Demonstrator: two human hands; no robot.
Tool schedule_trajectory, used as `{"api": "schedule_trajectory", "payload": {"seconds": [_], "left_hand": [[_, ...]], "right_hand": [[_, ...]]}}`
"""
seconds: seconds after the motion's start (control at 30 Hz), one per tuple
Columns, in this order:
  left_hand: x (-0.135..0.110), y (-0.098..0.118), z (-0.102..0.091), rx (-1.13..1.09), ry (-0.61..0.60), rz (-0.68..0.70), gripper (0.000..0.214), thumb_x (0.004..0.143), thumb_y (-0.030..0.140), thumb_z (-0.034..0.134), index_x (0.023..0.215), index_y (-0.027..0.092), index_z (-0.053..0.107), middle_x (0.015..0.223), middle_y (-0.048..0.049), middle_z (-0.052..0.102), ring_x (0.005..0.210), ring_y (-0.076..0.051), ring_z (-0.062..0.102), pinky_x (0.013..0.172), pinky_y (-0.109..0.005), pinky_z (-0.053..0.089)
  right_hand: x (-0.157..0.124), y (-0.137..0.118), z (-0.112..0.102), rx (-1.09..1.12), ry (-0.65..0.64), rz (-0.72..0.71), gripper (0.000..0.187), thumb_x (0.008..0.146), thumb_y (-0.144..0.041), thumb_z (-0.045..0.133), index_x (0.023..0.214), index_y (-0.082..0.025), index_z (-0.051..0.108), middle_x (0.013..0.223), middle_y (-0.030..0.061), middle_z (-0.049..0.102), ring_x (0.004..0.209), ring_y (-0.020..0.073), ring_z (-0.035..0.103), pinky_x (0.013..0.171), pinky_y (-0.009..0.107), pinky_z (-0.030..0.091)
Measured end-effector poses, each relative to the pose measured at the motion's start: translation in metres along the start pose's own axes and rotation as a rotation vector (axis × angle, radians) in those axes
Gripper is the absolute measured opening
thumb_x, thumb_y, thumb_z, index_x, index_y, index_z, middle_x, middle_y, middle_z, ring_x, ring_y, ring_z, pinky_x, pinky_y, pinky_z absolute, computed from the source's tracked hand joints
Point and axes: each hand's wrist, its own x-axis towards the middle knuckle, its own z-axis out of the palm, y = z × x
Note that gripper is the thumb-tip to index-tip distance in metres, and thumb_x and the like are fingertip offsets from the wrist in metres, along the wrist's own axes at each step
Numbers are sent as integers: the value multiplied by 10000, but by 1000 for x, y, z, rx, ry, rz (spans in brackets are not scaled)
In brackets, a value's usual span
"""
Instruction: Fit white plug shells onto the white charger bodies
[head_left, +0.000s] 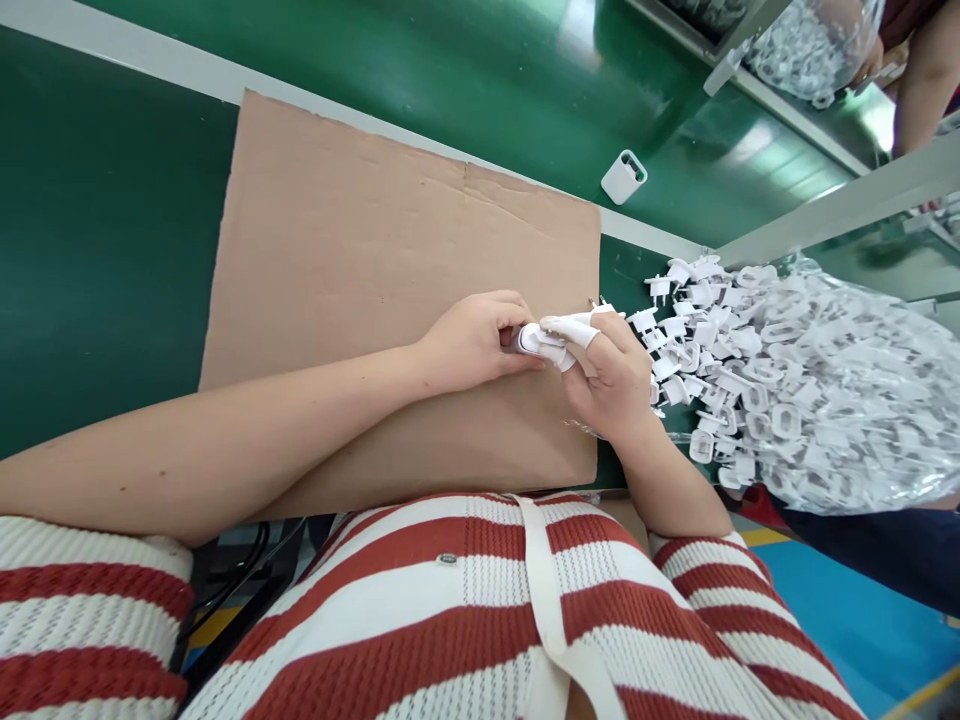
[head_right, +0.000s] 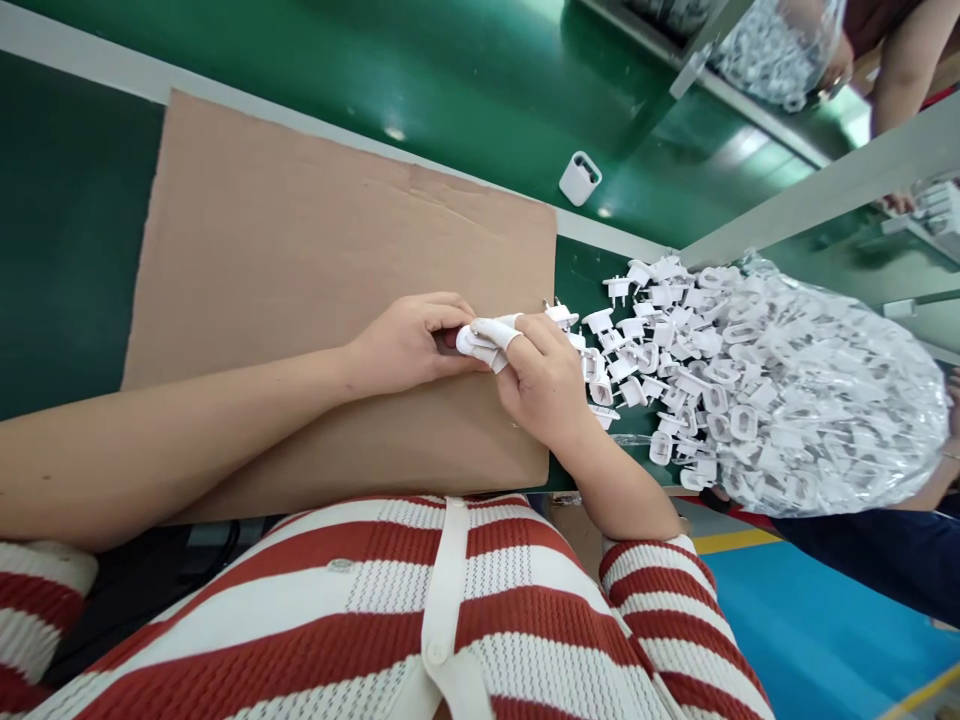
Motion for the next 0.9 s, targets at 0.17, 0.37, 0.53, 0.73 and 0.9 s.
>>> {"api": "schedule_trajectory", "payload": {"seconds": [0.17, 0.37, 0.53, 0.73, 0.9], "left_hand": [[0, 0, 1, -10, 1, 11, 288, 808, 455, 803, 799, 181, 714, 861, -32, 657, 705, -157, 592, 641, -281, 447], [-2, 2, 2, 15, 20, -10, 258, 810, 435, 781, 807, 185, 719, 875, -30, 666, 715, -160, 601, 639, -282, 438], [-2, 1, 3, 14, 27, -45, 282, 790, 462, 786, 841, 190, 735, 878, -33, 660, 725, -171, 606, 648, -290, 441], [-5, 5, 5, 16, -6, -71, 317, 784, 467, 781, 949, 197, 753, 887, -33, 642, 744, -184, 592, 674, -303, 451], [17, 5, -18, -95, 65, -228, 399, 730, 457, 850, 998, 185, 731, 944, -29, 706, 819, -214, 635, 743, -324, 483]], "right_hand": [[0, -3, 2, -45, -43, 27, 350, 942, -120, 580, 1249, -276, 643, 1042, 83, 706, 950, 253, 672, 825, 409, 561], [7, -12, 2, -137, -32, 43, 285, 888, -59, 544, 1081, -236, 658, 947, 77, 706, 884, 242, 655, 759, 365, 532], [9, -15, 5, -172, -58, 110, 246, 843, -67, 547, 991, -235, 650, 904, 63, 708, 844, 238, 650, 726, 345, 505], [7, -5, 0, 50, -102, 246, 255, 876, -184, 636, 1120, -239, 688, 1025, 60, 748, 933, 241, 692, 826, 359, 537], [3, 37, -36, 59, -2, 438, 303, 941, -290, 617, 1227, -255, 711, 1119, 58, 745, 975, 239, 690, 909, 404, 544]]}}
